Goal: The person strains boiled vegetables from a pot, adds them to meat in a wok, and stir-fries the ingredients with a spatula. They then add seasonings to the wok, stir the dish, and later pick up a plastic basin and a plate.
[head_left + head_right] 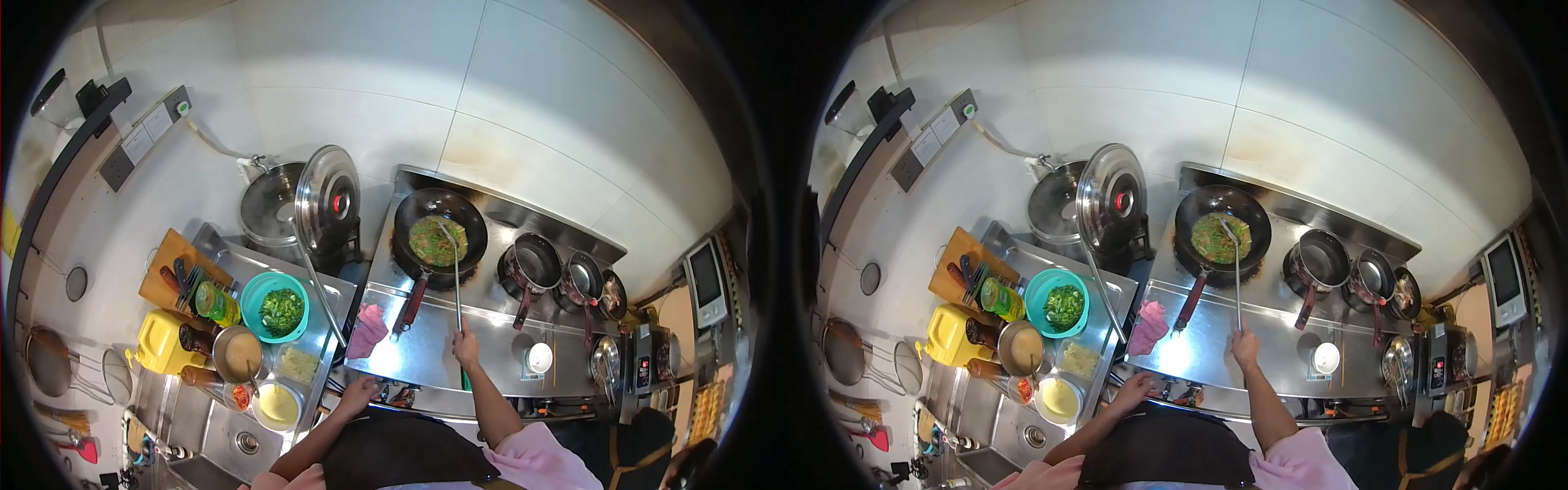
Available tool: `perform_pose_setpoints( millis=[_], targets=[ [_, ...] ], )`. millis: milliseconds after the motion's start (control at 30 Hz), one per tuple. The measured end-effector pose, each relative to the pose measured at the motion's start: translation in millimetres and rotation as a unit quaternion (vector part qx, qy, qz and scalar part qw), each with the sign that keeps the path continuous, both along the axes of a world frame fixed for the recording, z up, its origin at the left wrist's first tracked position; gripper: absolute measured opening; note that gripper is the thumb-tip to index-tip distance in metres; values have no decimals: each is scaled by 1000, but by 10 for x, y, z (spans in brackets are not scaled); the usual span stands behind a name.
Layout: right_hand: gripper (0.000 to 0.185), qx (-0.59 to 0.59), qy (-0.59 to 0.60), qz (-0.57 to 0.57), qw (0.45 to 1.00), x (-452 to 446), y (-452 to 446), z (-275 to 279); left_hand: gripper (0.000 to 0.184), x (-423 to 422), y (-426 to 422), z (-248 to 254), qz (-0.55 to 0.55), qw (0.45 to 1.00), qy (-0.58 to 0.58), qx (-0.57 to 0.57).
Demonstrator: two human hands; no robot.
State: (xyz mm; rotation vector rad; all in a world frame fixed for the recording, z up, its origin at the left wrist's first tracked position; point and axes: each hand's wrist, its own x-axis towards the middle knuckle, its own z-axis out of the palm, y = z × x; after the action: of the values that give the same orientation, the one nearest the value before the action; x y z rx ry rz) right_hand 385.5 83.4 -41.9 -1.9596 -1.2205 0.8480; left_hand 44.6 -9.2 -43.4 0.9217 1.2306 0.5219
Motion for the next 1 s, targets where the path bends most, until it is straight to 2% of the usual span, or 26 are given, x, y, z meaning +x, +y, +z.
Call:
perform_pose_setpoints(
  millis=[67,167,267,367,467,533,567,633,667,700,733,767,800,833,867,900,1000],
  targets=[
    [53,-14,23,-9,1000,-15,-28,20,41,-20,28,77,-14,1000,5,6],
    [53,-32,60,-25,997,-37,-46,100,41,-35,36,-380,-13,1000,-8,18],
    [54,-35,111,-39,992,-93,-47,45,42,-42,55,84,-28,998,14,58],
    [54,-27,119,-48,991,-124,-86,-31,42,-76,56,-113,-59,992,50,95],
    [52,-29,118,-58,991,-155,-135,49,41,-91,37,34,-66,989,73,107],
    [53,-29,134,-66,988,-181,-146,58,41,-114,4,-7,-47,996,19,67],
    [52,-22,122,-62,990,-186,-144,66,42,-125,-9,-28,-38,998,-8,47],
    [51,-6,98,-51,994,-105,-80,-8,41,-134,-11,-116,-46,994,36,93],
    [49,32,-24,-26,999,-22,-35,-65,41,-184,-22,-156,-43,991,61,115],
    [47,72,-140,9,988,89,44,-219,40,-230,-23,-50,11,994,21,108],
    [48,66,-153,-2,986,43,78,-83,38,-280,2,163,75,992,-15,103],
    [49,59,-166,-7,984,-2,121,59,35,-375,46,377,123,981,-11,152],
    [49,53,-152,-3,987,107,193,-8,33,-486,99,645,187,967,-30,168],
    [49,48,-139,-2,989,124,224,-99,29,-639,139,638,273,941,-35,198],
    [49,88,-36,-11,995,2,196,66,25,-795,187,944,358,908,-36,214],
    [44,44,22,-21,999,38,228,67,22,-986,228,989,437,862,-7,256],
    [36,-27,68,-17,997,-73,227,477,14,-1822,376,806,580,727,36,364]
  ],
)
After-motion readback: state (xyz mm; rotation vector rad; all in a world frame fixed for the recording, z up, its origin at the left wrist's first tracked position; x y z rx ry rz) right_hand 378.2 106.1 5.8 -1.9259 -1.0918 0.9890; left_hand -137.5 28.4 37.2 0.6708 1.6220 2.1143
